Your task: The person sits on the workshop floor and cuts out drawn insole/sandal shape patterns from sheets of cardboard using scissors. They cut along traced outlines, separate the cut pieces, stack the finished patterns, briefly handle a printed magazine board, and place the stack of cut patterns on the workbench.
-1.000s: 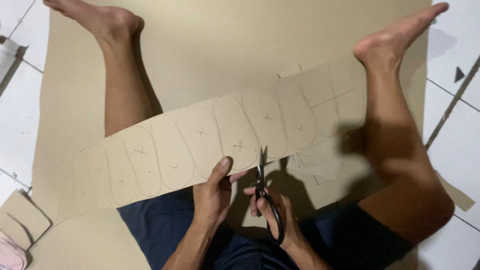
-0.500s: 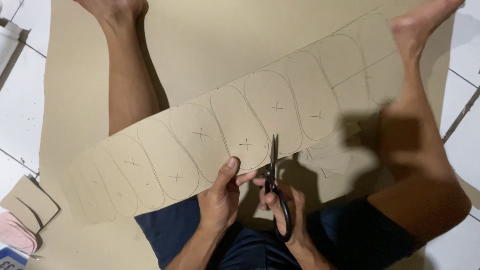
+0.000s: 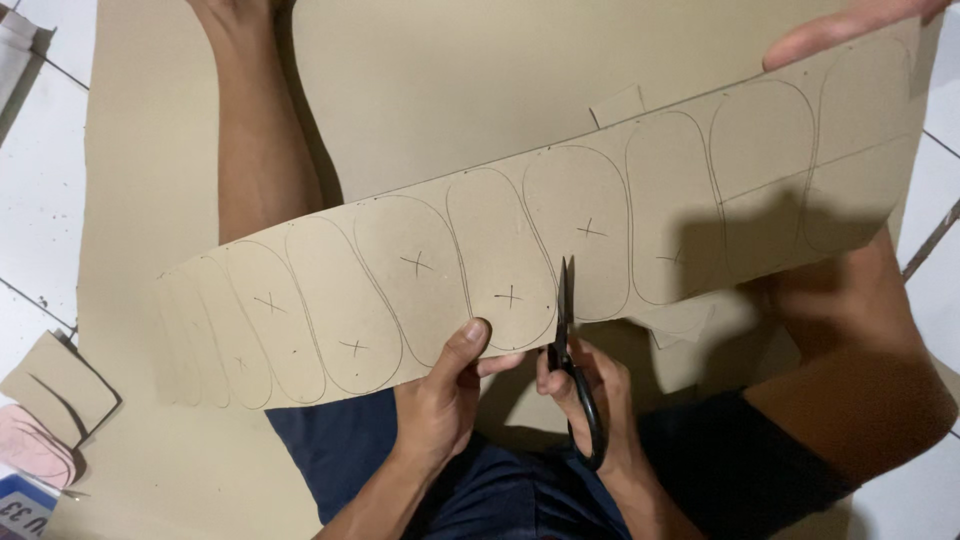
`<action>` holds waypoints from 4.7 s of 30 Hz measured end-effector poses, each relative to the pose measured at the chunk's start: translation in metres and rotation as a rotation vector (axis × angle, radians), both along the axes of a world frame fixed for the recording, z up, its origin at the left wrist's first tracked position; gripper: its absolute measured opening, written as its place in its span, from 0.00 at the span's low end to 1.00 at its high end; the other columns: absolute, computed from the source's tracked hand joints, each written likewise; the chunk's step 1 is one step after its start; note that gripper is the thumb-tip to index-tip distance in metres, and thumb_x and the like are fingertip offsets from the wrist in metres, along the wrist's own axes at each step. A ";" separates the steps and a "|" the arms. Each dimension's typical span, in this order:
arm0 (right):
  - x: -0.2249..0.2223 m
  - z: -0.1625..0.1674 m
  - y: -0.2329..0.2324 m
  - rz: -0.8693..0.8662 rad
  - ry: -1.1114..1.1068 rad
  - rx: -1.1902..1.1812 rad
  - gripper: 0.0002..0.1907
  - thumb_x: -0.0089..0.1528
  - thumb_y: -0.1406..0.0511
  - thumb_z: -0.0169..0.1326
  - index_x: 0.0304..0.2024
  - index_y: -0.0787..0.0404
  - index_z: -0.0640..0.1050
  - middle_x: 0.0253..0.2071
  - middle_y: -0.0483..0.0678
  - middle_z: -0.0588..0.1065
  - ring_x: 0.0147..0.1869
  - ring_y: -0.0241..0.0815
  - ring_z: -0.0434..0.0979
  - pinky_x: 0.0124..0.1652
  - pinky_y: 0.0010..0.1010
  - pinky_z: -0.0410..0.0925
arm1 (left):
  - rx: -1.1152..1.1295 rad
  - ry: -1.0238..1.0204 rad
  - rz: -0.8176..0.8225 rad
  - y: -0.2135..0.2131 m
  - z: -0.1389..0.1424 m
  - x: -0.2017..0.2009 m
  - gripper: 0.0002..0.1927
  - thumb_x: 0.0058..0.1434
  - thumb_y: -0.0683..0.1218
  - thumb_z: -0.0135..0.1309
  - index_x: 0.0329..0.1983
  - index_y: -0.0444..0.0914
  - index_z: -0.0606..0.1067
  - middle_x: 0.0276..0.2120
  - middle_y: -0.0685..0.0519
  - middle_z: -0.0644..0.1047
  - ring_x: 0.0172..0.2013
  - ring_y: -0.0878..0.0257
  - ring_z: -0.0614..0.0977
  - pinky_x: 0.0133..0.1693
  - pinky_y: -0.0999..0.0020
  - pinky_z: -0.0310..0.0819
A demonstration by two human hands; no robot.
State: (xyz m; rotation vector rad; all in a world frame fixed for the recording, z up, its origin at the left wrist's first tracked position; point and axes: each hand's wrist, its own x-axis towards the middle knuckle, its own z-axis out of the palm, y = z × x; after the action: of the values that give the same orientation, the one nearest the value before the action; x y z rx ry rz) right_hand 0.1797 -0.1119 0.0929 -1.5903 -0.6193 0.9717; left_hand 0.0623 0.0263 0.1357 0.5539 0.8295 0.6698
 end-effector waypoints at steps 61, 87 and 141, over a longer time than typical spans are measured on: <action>0.027 0.010 0.025 -0.109 0.093 -0.305 0.06 0.60 0.66 0.62 0.33 0.65 0.83 0.16 0.38 0.69 0.17 0.26 0.63 0.18 0.22 0.56 | -0.209 0.189 -0.119 0.020 0.017 0.005 0.26 0.62 0.42 0.55 0.58 0.19 0.68 0.40 0.30 0.81 0.31 0.48 0.87 0.24 0.66 0.84; 0.057 0.057 0.085 -0.107 0.428 0.081 0.13 0.64 0.62 0.50 0.39 0.69 0.76 0.30 0.53 0.78 0.30 0.43 0.77 0.31 0.34 0.70 | -0.178 -0.144 -0.276 0.013 -0.011 -0.004 0.26 0.71 0.53 0.53 0.59 0.26 0.75 0.51 0.44 0.80 0.48 0.59 0.82 0.47 0.67 0.80; 0.038 0.064 0.023 -0.024 0.026 -0.129 0.23 0.56 0.53 0.65 0.42 0.66 0.83 0.24 0.41 0.73 0.27 0.27 0.68 0.26 0.20 0.61 | -0.011 0.102 -0.134 0.037 0.064 0.019 0.19 0.62 0.45 0.60 0.49 0.25 0.76 0.39 0.40 0.81 0.33 0.55 0.85 0.32 0.63 0.85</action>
State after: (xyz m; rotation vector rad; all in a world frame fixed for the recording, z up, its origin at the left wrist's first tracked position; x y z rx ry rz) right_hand 0.2175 -0.0893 0.1566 -1.6918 -0.5271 1.0299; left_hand 0.0811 0.0631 0.1994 0.6317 0.8823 0.5168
